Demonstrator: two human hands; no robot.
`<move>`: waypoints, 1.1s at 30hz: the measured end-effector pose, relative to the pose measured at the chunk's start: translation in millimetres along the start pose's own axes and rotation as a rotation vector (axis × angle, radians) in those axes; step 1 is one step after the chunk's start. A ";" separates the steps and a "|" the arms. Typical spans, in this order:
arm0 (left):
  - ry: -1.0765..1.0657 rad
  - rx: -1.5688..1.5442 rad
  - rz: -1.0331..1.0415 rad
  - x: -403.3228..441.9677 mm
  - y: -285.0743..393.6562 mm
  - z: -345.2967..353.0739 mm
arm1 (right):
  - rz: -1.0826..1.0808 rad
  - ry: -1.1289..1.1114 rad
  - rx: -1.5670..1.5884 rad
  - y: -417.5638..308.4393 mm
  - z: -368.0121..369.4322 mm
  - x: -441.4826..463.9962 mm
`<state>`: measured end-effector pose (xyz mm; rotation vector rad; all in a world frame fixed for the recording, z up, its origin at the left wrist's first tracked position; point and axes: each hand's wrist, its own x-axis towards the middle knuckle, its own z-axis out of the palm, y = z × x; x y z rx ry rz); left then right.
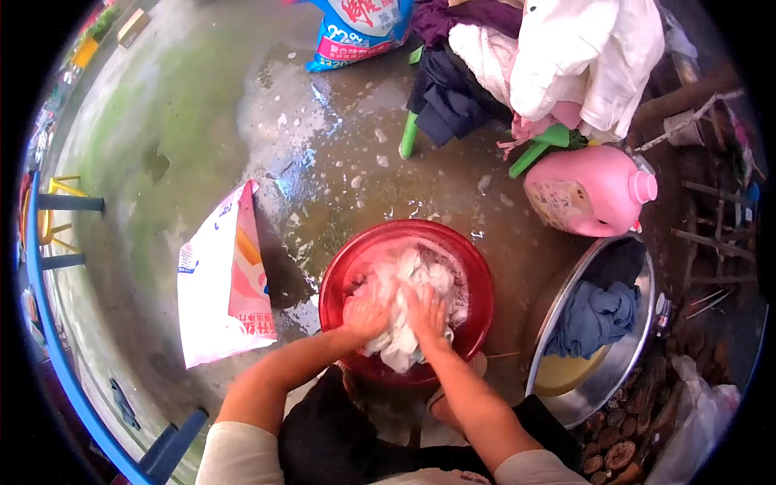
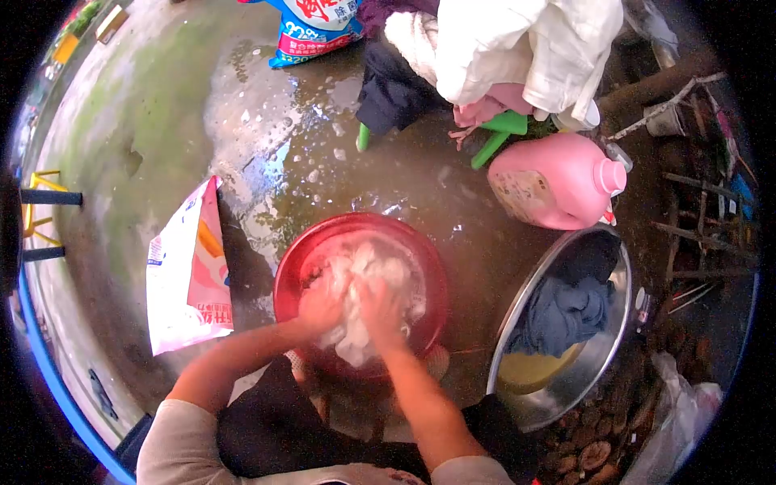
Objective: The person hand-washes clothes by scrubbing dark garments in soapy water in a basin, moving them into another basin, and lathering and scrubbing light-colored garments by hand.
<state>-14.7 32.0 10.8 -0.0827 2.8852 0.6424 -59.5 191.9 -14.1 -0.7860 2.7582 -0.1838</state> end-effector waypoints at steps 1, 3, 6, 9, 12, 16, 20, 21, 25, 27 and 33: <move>0.095 -0.041 0.076 13.2 -15.0 25.2 | 0.085 -0.118 0.078 6.6 -9.4 20.8; -0.166 -0.198 -0.172 52.1 -8.5 -13.5 | 0.235 -0.306 0.223 12.5 -45.7 68.9; -0.327 -0.345 -0.371 92.3 -19.8 -21.1 | 0.385 -0.482 0.336 35.6 -55.0 100.2; -0.117 -0.634 -0.429 108.5 -23.2 -17.1 | 0.441 -0.445 0.450 66.2 -35.6 130.9; 0.075 -1.041 -0.354 103.7 -8.5 -35.0 | 0.407 -0.126 0.711 58.4 -65.7 116.7; -0.042 -0.909 -0.438 83.5 0.7 -77.5 | 0.089 0.149 0.687 -6.2 -141.7 37.7; -0.041 -0.431 -0.446 31.0 5.8 -33.1 | -0.166 0.107 0.818 -24.7 -124.8 -16.3; -0.052 -0.328 -0.329 9.5 6.6 -27.4 | 0.029 0.242 1.031 -27.9 -116.6 -23.2; -0.189 -0.060 -0.033 -41.3 39.1 -40.5 | 0.328 0.205 0.439 -28.1 -87.9 -34.9; -0.222 0.010 0.020 -39.9 35.8 -29.9 | 0.326 0.072 0.240 -32.4 -64.9 -40.5; -0.681 0.054 0.054 43.3 -0.4 -24.8 | 0.184 0.099 0.028 -0.1 -22.2 27.4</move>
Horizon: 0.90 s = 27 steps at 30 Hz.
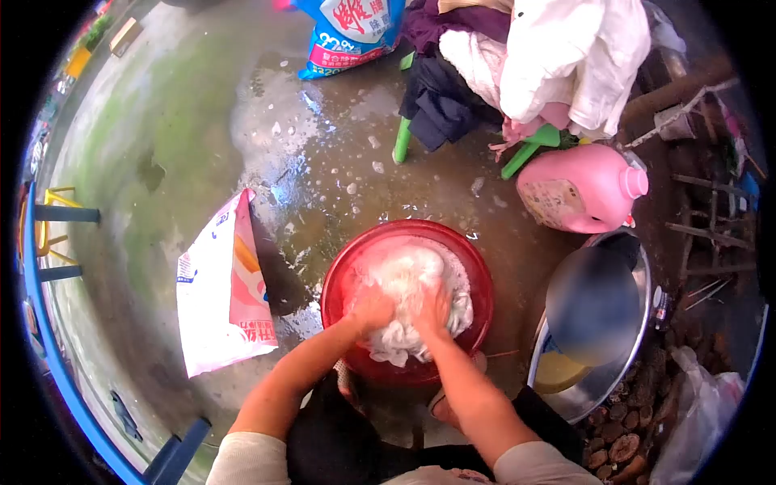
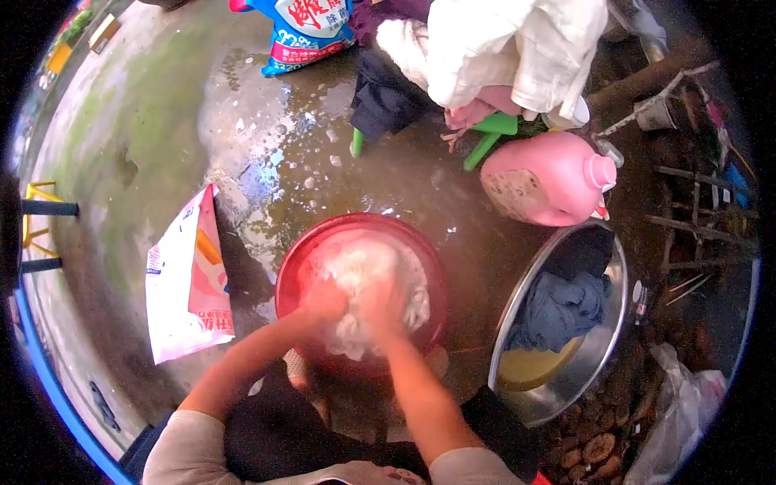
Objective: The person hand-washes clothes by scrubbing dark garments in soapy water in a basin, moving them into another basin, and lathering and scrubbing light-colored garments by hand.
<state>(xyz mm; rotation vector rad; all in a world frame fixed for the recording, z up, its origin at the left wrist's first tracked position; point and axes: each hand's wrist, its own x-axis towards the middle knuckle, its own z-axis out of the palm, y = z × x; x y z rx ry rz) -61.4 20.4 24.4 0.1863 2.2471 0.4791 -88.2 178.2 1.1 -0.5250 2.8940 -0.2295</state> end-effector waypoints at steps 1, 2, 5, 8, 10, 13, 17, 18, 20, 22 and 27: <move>0.063 -0.106 -0.031 6.4 -6.5 -4.3 | -0.087 0.137 -0.065 2.6 4.4 14.4; 0.129 -0.213 -0.058 14.1 -10.8 -9.5 | 0.025 -0.095 0.048 9.3 6.5 33.0; 0.173 -0.662 -0.102 33.6 -26.0 -22.8 | 0.236 -0.539 0.248 4.7 -19.5 99.0; 0.344 -0.866 -0.314 23.2 -24.0 -43.3 | 0.151 -0.435 0.323 0.0 -29.9 125.7; 0.427 -1.096 -0.259 13.9 -32.6 -43.8 | 0.101 -0.311 0.605 -5.7 -53.7 118.9; 0.610 -1.422 -0.178 -11.7 -22.7 -60.2 | -0.409 -0.004 0.502 -16.8 -71.9 65.3; 0.893 -0.740 -0.079 -1.0 -12.2 -23.9 | -0.440 -0.162 0.603 -34.8 -101.0 -15.3; 0.691 -0.979 -0.046 -5.1 -12.7 -14.4 | -0.407 -0.140 0.681 -22.2 -88.6 -28.1; 0.757 -0.644 0.073 -15.1 -8.1 15.6 | -0.023 0.112 0.591 -15.7 -87.1 -36.7; 0.755 -0.413 0.139 -39.4 8.3 34.4 | 0.218 0.121 0.476 -4.3 -68.8 -48.7; 0.563 -0.083 0.166 -61.6 21.0 46.0 | 0.058 -0.061 0.228 -13.0 -37.7 -68.2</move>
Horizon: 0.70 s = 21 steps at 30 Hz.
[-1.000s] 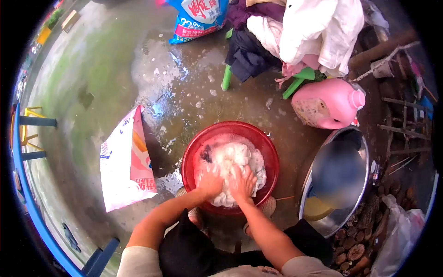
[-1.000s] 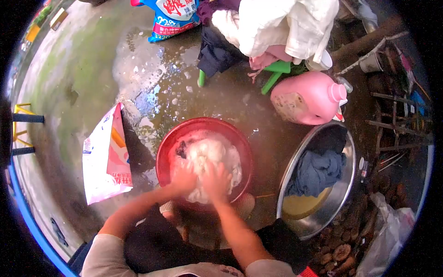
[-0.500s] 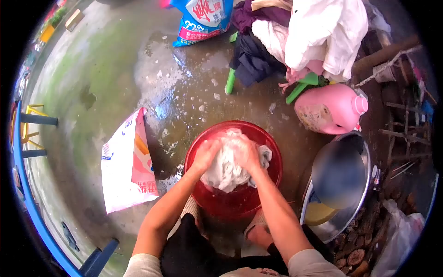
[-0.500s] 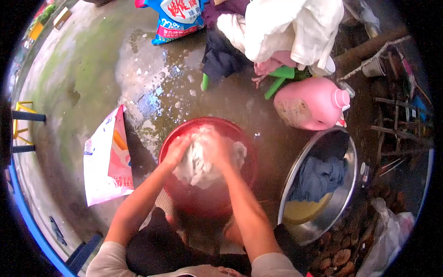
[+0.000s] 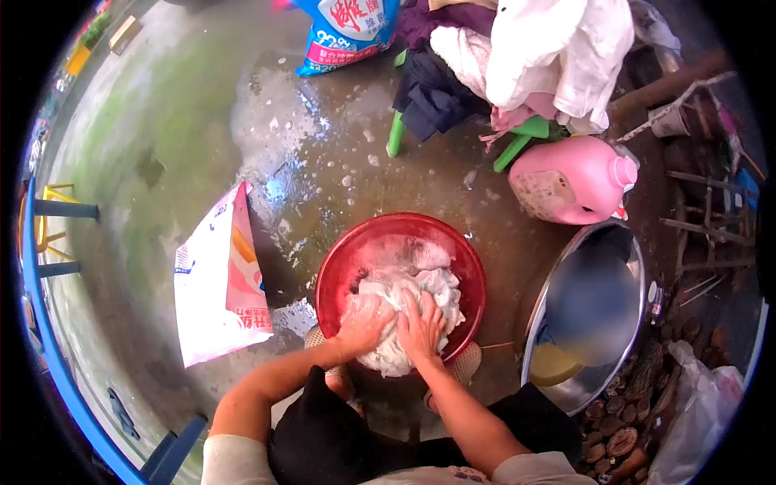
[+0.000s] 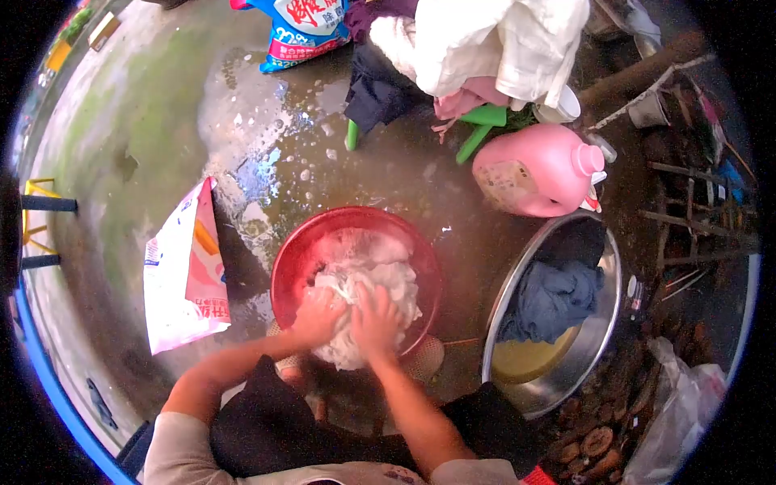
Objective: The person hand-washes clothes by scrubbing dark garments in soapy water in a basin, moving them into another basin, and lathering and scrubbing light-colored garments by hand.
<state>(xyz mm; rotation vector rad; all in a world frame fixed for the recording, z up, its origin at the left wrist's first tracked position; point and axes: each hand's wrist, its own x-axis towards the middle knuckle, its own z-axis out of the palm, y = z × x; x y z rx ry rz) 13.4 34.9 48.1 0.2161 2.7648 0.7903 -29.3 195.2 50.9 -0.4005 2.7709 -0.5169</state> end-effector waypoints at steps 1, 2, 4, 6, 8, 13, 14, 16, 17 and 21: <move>-0.031 0.090 0.038 12.1 -9.0 -1.2 | -0.025 0.008 -0.022 1.3 7.3 10.6; -0.189 0.031 -0.057 29.9 -18.2 -1.9 | -0.049 0.017 -0.044 3.2 14.1 22.3; -0.502 -0.079 -0.247 70.0 -29.7 -18.0 | 0.033 -0.089 -0.016 -0.7 16.8 67.5; -0.272 -0.267 -0.303 87.7 -67.8 42.5 | 0.211 -0.318 0.081 -5.3 13.4 114.8; -0.286 -0.274 -0.303 97.8 -75.7 41.3 | 0.210 -0.606 0.009 16.0 31.3 165.6; -0.058 -0.377 -0.559 117.7 -67.9 -33.9 | 0.225 -0.349 0.664 20.4 -22.6 167.7; 0.154 -0.533 -0.681 109.7 -52.7 -53.2 | 0.196 -0.221 0.824 27.3 -22.4 158.9; 0.100 -0.690 -0.680 96.2 -25.8 -103.9 | 0.124 0.031 1.134 34.8 -26.2 126.6; 0.077 -0.766 -0.679 90.4 -15.5 -121.7 | 0.205 0.084 1.198 23.7 -55.2 102.4; 0.119 -1.011 -0.413 71.0 37.1 -168.0 | 0.471 0.143 0.959 18.7 -74.7 37.5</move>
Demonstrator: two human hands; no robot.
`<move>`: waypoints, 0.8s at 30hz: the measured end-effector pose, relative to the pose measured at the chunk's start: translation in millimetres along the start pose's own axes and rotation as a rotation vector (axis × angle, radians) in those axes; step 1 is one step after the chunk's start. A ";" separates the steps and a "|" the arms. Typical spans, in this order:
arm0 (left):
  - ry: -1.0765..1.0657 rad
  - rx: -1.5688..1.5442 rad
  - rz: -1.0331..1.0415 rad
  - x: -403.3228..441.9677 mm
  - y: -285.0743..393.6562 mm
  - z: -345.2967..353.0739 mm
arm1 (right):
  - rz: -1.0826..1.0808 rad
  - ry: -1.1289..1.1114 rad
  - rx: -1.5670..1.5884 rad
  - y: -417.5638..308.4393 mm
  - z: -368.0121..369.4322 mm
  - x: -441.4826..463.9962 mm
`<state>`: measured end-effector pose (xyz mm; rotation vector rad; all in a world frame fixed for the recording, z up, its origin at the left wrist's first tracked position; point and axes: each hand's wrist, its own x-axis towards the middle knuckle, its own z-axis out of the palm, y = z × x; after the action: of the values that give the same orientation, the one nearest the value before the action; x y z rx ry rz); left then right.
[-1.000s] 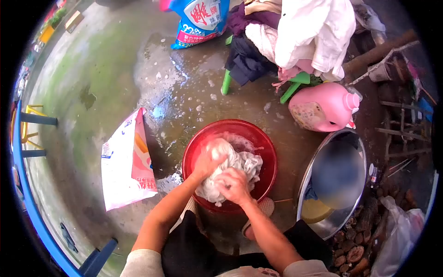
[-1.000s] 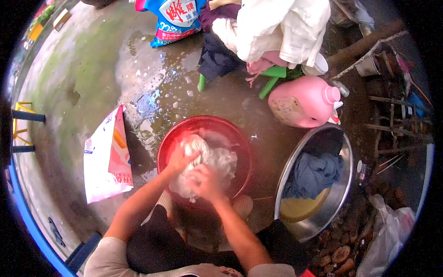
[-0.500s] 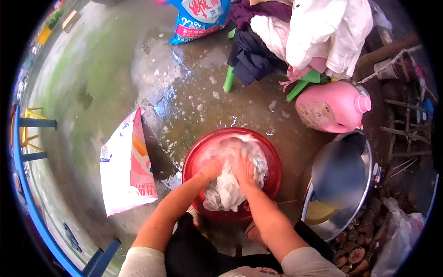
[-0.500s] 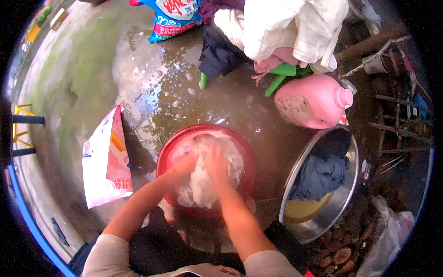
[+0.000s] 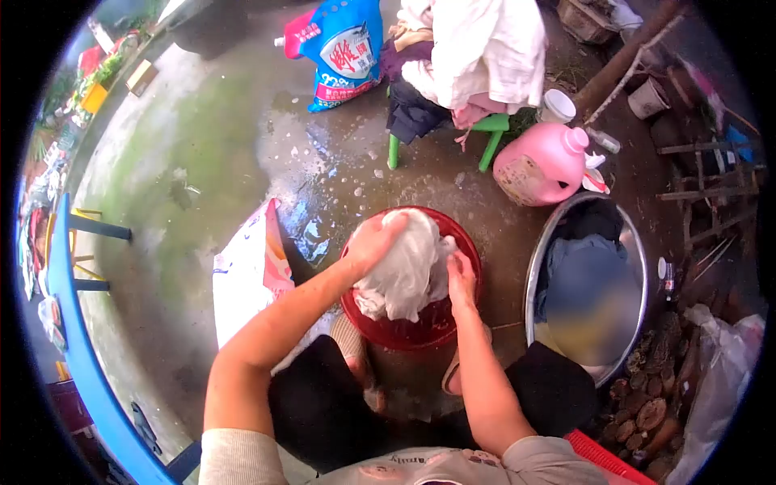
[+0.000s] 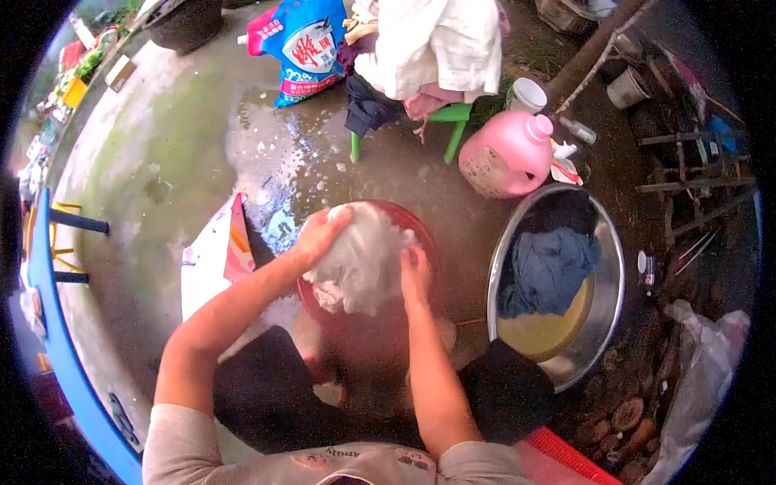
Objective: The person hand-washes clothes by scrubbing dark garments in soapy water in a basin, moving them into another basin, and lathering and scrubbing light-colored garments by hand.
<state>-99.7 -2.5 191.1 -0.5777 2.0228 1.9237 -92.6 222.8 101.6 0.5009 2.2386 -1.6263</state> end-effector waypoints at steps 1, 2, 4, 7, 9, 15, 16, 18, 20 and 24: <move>-0.012 0.053 0.125 -17.9 22.2 12.0 | 0.124 -0.183 0.368 -18.8 -5.1 -25.6; 0.031 0.308 0.176 -28.7 30.6 24.6 | 0.312 -0.322 0.702 -37.9 -10.1 -51.0; 0.066 0.582 0.293 -50.9 28.7 58.0 | 0.299 -0.596 1.035 -43.4 -17.7 -73.9; 0.055 0.784 0.432 -134.2 41.2 115.2 | -0.048 -0.724 1.094 -21.3 -8.1 -71.0; 0.115 0.867 0.557 -172.6 24.1 143.2 | -0.086 -0.715 1.170 -13.5 -5.2 -86.6; 0.511 0.811 0.215 -98.1 -44.2 84.9 | 0.181 -0.469 1.095 0.9 11.0 -97.9; 0.531 0.524 0.255 -82.2 -63.3 64.1 | 0.182 -0.542 1.210 -3.5 14.7 -99.3; 0.394 -0.086 0.247 -74.4 -73.0 45.0 | 0.195 -0.650 1.270 1.8 19.3 -88.7; 0.173 -0.628 0.091 -81.0 -75.6 41.5 | 0.130 -0.674 1.329 -30.7 11.6 -115.2; -0.076 -1.028 -0.140 -100.2 -55.9 63.9 | 0.107 -0.655 1.302 -34.6 20.4 -105.7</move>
<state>10.6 68.4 185.0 -0.7923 0.7780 2.7290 -14.0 184.0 173.0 0.2580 0.5036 -2.5101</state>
